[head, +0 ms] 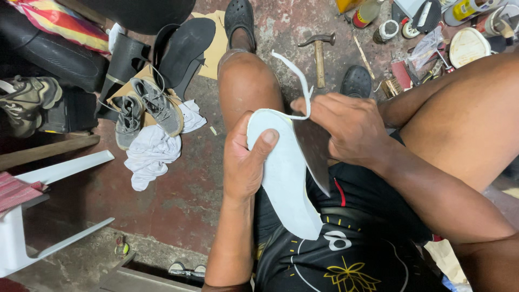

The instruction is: The person trims the edges of a white shoe sole using a large knife and scissors while sitting on the floor.

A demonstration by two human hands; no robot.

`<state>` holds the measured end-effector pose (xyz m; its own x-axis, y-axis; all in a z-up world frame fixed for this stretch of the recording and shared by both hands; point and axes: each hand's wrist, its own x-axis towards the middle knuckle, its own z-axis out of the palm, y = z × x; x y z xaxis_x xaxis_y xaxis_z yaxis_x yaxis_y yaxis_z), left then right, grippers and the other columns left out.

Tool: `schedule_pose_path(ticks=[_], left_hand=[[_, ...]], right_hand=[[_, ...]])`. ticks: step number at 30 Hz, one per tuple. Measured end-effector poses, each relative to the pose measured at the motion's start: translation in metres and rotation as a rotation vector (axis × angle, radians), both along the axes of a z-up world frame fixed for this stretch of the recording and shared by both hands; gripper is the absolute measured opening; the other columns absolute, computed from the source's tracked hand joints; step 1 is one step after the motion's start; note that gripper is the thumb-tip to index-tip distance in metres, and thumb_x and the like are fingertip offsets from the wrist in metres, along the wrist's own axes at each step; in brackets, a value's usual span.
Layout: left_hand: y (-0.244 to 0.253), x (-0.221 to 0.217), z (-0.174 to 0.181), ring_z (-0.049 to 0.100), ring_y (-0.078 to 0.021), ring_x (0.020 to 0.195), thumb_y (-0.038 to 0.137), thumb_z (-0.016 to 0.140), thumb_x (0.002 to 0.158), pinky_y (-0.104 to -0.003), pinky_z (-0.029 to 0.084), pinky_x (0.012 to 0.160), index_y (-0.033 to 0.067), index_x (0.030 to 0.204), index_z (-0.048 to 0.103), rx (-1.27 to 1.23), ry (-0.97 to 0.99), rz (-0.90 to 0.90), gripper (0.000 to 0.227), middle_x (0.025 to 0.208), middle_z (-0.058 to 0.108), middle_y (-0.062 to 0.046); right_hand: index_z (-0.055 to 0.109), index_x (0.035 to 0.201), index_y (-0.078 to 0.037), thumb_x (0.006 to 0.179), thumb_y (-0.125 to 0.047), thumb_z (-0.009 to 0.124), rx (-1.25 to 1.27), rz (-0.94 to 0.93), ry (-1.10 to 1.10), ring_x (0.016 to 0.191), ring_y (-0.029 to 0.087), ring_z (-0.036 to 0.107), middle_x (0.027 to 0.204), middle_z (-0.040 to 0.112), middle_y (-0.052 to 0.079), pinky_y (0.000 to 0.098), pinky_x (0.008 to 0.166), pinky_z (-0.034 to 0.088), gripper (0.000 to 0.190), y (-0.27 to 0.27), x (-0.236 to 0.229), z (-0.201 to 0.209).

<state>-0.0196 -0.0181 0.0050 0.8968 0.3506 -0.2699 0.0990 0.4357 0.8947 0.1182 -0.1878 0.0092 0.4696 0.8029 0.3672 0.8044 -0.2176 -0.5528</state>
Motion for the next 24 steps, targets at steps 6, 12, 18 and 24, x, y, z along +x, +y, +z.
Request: schedule_pose_path(ticks=[6,12,18,24], left_hand=[[0.004,-0.002,0.000,0.059,-0.0067,0.086,0.030,0.076,0.099,-0.023,0.049,0.078,0.0020,0.112,0.065,0.014,0.004,-0.016,0.033,0.097,0.066,0.000],[0.002,-0.002,0.000,0.059,-0.0068,0.087,0.029,0.076,0.098,-0.023,0.050,0.080,0.0018,0.112,0.065,0.018,-0.003,-0.018,0.033,0.098,0.066,0.000],[0.000,-0.003,0.002,0.059,-0.0066,0.085,0.027,0.077,0.098,-0.023,0.050,0.077,0.0018,0.111,0.065,0.019,0.007,-0.031,0.031,0.096,0.066,0.000],[0.003,-0.004,0.004,0.060,-0.0065,0.086,0.028,0.076,0.098,-0.023,0.050,0.078,0.0016,0.112,0.065,0.044,0.008,-0.031,0.032,0.097,0.067,0.000]], right_hand=[[0.070,0.122,-0.007,0.076,-0.009,0.075,-0.047,0.051,-0.013,0.081,0.025,0.068,0.086,0.063,0.006,0.0368,0.067,0.053,0.046,-0.005,-0.001,0.000],[0.068,0.122,-0.005,0.083,-0.018,0.079,-0.007,0.020,0.006,0.083,0.025,0.068,0.088,0.063,0.007,0.0369,0.067,0.053,0.043,0.001,0.001,0.003],[0.068,0.124,-0.007,0.085,-0.012,0.075,-0.015,0.002,0.031,0.083,0.025,0.067,0.091,0.063,0.006,0.0370,0.068,0.053,0.040,-0.001,0.001,0.005],[0.069,0.122,-0.006,0.080,-0.007,0.074,-0.017,0.068,0.000,0.075,0.026,0.064,0.081,0.058,0.007,0.0391,0.062,0.049,0.043,-0.004,-0.001,0.010]])
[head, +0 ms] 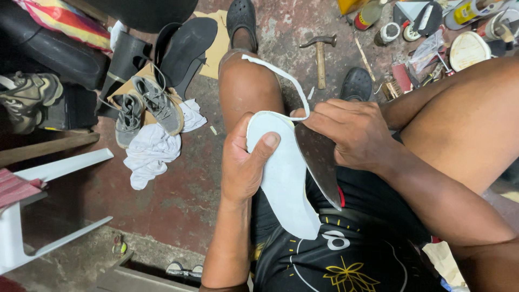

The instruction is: The person trims the edges of a white shoe sole using a large knife and scissors while sitting on the floor.

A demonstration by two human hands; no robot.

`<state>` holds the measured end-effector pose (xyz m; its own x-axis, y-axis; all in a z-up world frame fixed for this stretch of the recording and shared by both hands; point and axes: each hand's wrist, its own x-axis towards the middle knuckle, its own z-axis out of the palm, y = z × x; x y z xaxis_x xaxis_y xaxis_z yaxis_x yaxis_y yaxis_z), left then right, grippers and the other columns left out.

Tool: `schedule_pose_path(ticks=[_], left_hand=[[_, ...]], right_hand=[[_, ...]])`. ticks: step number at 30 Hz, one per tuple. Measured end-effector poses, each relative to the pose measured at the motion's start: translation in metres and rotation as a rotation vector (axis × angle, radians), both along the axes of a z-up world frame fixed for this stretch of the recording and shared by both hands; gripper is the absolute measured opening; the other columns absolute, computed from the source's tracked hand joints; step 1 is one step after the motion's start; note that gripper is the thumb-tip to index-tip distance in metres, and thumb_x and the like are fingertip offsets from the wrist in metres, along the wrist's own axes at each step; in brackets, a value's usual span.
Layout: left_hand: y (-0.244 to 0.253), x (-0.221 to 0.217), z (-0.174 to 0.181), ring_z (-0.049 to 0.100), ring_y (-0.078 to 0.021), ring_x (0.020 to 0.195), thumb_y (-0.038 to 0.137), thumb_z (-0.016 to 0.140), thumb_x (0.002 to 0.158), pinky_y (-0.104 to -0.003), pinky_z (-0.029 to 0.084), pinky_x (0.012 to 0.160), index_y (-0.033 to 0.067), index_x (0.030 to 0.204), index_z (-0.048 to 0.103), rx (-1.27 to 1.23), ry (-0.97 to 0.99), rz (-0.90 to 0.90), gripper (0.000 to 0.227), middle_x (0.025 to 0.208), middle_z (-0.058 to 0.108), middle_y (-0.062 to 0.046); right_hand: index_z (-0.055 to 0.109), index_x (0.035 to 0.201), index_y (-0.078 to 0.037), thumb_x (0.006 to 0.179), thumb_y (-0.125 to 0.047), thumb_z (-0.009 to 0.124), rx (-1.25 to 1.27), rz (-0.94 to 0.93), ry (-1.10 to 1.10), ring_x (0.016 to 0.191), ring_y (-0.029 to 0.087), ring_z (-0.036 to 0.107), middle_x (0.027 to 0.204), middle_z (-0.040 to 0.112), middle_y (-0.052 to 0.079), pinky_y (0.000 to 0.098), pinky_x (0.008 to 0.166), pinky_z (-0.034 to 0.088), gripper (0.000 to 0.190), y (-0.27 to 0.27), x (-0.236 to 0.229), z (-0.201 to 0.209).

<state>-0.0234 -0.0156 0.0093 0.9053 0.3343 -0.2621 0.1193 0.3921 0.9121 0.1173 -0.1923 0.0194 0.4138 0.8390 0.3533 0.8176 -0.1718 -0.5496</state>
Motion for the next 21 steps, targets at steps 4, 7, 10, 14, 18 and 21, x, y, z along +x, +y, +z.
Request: schedule_pose_path(ticks=[4,7,10,14,18,21], left_hand=[[-0.001,-0.001,0.000,0.060,-0.0067,0.085,0.030,0.076,0.097,-0.023,0.051,0.077,0.0019,0.112,0.065,-0.029,0.000,-0.007,0.033,0.096,0.067,-0.001],[-0.003,-0.003,-0.001,0.060,-0.0068,0.085,0.029,0.077,0.097,-0.023,0.051,0.077,0.0019,0.111,0.065,-0.041,0.000,-0.010,0.033,0.096,0.067,-0.001],[-0.006,-0.004,-0.002,0.060,-0.0067,0.085,0.028,0.076,0.098,-0.023,0.050,0.077,0.0019,0.110,0.064,-0.043,0.000,-0.013,0.032,0.096,0.067,-0.001],[-0.003,-0.003,0.002,0.061,-0.0071,0.085,0.026,0.074,0.099,-0.024,0.052,0.077,0.0019,0.110,0.064,0.069,0.004,0.046,0.029,0.096,0.068,-0.002],[0.004,-0.002,0.011,0.062,-0.0068,0.089,0.025,0.071,0.101,-0.025,0.053,0.081,0.0036,0.112,0.062,0.282,-0.005,0.119,0.025,0.099,0.069,-0.001],[0.003,-0.003,0.018,0.063,-0.0082,0.089,0.023,0.070,0.100,-0.025,0.054,0.081,0.0033,0.112,0.063,0.333,0.035,0.068,0.024,0.099,0.070,-0.002]], right_hand=[[0.069,0.124,-0.005,0.078,-0.002,0.071,-0.004,-0.012,0.017,0.078,0.027,0.065,0.082,0.059,0.007,0.0393,0.065,0.051,0.046,0.000,0.000,-0.002],[0.069,0.125,-0.005,0.078,0.002,0.069,-0.012,-0.033,0.020,0.083,0.028,0.068,0.088,0.063,0.008,0.0389,0.068,0.053,0.047,0.001,0.002,-0.002],[0.068,0.122,-0.004,0.083,-0.003,0.071,0.015,-0.033,0.046,0.086,0.029,0.069,0.091,0.066,0.009,0.0388,0.069,0.054,0.040,0.003,0.001,-0.001],[0.069,0.117,-0.006,0.098,-0.008,0.071,0.014,0.009,0.268,0.078,0.023,0.068,0.085,0.065,0.008,0.0345,0.067,0.053,0.020,0.000,0.000,-0.002],[0.069,0.125,-0.005,0.102,-0.010,0.057,0.031,-0.053,0.942,0.064,0.008,0.058,0.078,0.064,-0.001,0.0242,0.059,0.049,0.027,-0.015,-0.011,-0.003],[0.069,0.118,-0.002,0.103,-0.011,0.057,0.227,-0.164,1.247,0.066,0.006,0.054,0.088,0.065,0.000,0.0220,0.059,0.046,0.021,-0.018,-0.036,-0.010]])
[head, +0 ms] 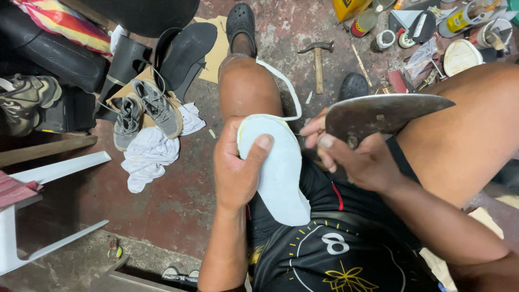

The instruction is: The person trims the edges of a white shoe sole using a large knife and scissors while sitting on the floor.

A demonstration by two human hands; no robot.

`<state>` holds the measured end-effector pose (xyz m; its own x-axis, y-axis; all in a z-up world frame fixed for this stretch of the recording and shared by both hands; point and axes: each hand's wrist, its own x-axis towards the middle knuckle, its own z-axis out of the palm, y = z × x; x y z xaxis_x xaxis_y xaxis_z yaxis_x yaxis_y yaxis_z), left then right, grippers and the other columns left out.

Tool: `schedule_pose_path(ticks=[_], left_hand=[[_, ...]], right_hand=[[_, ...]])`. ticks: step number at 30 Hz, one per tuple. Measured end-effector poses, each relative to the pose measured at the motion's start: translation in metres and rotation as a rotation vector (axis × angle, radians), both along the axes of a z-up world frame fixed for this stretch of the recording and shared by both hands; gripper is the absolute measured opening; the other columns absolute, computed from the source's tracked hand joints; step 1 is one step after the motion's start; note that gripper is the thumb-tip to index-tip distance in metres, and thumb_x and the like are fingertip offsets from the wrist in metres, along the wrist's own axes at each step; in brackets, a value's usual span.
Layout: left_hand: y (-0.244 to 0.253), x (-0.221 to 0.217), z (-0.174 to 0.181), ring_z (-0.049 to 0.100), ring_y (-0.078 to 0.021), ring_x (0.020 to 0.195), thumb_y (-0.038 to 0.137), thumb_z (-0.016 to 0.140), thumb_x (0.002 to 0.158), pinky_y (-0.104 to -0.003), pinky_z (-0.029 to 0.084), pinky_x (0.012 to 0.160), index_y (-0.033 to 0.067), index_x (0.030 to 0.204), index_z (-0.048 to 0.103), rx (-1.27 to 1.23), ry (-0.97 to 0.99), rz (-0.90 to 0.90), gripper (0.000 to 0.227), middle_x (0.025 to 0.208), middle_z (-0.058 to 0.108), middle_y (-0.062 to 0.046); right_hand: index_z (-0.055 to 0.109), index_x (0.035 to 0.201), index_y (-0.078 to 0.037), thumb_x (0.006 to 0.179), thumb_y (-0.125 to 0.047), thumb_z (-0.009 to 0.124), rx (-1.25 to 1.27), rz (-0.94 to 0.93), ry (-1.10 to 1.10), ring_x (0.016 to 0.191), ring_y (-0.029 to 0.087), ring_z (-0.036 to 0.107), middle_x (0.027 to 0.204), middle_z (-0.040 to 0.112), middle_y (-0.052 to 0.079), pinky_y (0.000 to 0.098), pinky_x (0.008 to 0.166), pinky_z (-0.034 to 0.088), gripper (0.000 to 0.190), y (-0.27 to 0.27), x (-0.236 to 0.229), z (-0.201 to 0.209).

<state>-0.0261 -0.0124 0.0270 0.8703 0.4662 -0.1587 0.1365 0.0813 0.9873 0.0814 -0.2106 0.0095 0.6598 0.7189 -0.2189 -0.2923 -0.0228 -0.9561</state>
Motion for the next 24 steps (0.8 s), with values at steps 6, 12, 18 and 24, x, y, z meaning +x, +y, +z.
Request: schedule_pose_path(ticks=[6,12,18,24], left_hand=[[-0.005,0.001,0.018,0.066,-0.0102,0.093,0.020,0.071,0.098,-0.025,0.055,0.086,0.0022,0.117,0.064,0.196,-0.012,-0.139,0.027,0.102,0.072,-0.004],[0.011,0.010,0.042,0.058,-0.0051,0.083,0.009,0.070,0.100,-0.021,0.048,0.075,-0.0003,0.101,0.069,0.230,-0.011,-0.146,0.010,0.098,0.071,-0.003],[0.042,0.019,0.066,0.053,0.0017,0.065,0.012,0.075,0.093,-0.018,0.044,0.056,0.0017,0.086,0.072,0.155,0.168,-0.401,0.012,0.076,0.066,0.004],[0.039,0.021,0.057,0.052,0.0016,0.065,0.011,0.072,0.097,-0.018,0.042,0.056,0.0026,0.086,0.071,-0.001,0.218,-0.406,0.014,0.074,0.064,0.006]], right_hand=[[0.069,0.114,-0.002,0.101,-0.012,0.067,-0.072,-0.035,-0.081,0.068,0.005,0.054,0.087,0.062,0.001,0.0226,0.059,0.046,0.017,0.002,-0.020,-0.017],[0.067,0.116,0.000,0.096,-0.010,0.069,-0.126,0.060,-0.181,0.088,0.005,0.066,0.095,0.071,0.001,0.0238,0.078,0.056,0.022,-0.002,-0.017,-0.008],[0.070,0.108,0.002,0.093,-0.006,0.071,-0.083,0.126,-0.058,0.088,0.007,0.067,0.093,0.073,0.003,0.0244,0.080,0.057,0.017,-0.002,-0.017,0.001],[0.067,0.107,0.001,0.097,0.000,0.068,0.088,-0.045,-0.231,0.091,0.007,0.065,0.105,0.067,0.005,0.0227,0.083,0.054,0.010,0.001,-0.011,0.013]])
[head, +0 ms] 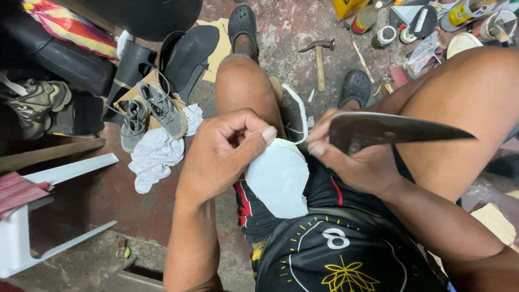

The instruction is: The person trims the edges of a white shoe sole using a large knife and scissors while sitting on the floor.

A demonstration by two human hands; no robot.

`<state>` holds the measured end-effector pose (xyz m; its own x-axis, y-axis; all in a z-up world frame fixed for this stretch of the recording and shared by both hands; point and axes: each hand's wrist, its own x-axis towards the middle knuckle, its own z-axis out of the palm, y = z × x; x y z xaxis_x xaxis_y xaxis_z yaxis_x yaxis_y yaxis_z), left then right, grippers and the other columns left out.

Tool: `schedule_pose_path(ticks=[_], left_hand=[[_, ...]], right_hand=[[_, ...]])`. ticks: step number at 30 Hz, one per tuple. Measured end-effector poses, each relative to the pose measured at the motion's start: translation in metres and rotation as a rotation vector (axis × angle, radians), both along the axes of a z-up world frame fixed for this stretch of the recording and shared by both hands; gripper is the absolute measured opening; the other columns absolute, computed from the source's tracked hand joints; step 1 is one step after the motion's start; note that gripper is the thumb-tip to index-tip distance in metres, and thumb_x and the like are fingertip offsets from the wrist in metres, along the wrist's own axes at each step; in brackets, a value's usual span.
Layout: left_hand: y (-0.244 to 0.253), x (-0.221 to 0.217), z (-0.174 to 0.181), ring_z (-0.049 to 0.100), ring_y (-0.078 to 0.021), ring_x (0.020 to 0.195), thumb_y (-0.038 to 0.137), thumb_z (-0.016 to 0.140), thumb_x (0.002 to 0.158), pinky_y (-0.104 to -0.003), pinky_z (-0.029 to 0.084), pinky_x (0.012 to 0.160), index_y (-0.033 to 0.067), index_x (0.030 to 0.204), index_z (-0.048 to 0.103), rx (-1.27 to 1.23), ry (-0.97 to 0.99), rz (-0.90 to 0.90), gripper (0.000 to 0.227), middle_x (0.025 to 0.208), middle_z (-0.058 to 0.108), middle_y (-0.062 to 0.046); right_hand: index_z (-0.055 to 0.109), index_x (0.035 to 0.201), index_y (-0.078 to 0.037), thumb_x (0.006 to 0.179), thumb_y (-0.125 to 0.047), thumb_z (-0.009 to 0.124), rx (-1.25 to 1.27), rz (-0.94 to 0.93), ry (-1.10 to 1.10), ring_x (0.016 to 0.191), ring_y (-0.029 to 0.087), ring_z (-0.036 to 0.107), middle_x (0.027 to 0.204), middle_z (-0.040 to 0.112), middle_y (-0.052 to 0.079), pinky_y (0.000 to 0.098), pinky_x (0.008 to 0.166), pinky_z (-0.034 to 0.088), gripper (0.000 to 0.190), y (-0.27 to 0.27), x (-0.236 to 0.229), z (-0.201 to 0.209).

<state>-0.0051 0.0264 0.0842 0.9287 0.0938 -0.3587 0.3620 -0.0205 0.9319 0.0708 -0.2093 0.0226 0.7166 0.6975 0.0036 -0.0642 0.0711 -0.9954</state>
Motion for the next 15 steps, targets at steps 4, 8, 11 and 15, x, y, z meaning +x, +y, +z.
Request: schedule_pose_path(ticks=[4,8,11,15], left_hand=[[-0.009,-0.001,-0.014,0.054,0.0005,0.070,0.012,0.068,0.101,-0.019,0.044,0.060,0.0021,0.090,0.070,-0.136,-0.067,0.023,0.015,0.077,0.065,0.006],[-0.013,0.000,-0.024,0.054,-0.0011,0.072,0.016,0.066,0.102,-0.020,0.044,0.061,0.0022,0.090,0.070,-0.143,-0.070,0.019,0.019,0.078,0.065,0.004],[-0.021,-0.004,-0.030,0.057,-0.0029,0.081,0.018,0.066,0.105,-0.021,0.048,0.071,0.0025,0.099,0.069,-0.060,-0.156,0.083,0.017,0.087,0.066,0.001],[-0.038,-0.017,-0.034,0.065,-0.0072,0.098,0.013,0.075,0.092,-0.023,0.053,0.086,0.0029,0.122,0.058,-0.273,-0.245,0.140,0.037,0.107,0.069,-0.003]], right_hand=[[0.066,0.104,0.001,0.090,-0.002,0.071,-0.087,-0.042,-0.165,0.078,0.005,0.055,0.104,0.061,0.005,0.0220,0.073,0.046,0.016,0.002,0.011,0.025],[0.067,0.095,-0.002,0.095,-0.008,0.070,-0.196,0.110,0.089,0.066,0.003,0.056,0.078,0.061,0.001,0.0215,0.058,0.046,0.006,0.015,0.019,0.032],[0.066,0.093,-0.003,0.097,-0.012,0.067,-0.127,0.083,0.224,0.060,0.004,0.056,0.072,0.061,-0.001,0.0218,0.055,0.045,0.010,0.013,0.022,0.033],[0.066,0.091,-0.001,0.099,-0.017,0.066,-0.181,0.070,0.272,0.058,0.007,0.055,0.066,0.058,0.000,0.0237,0.054,0.045,0.017,0.008,0.024,0.033]])
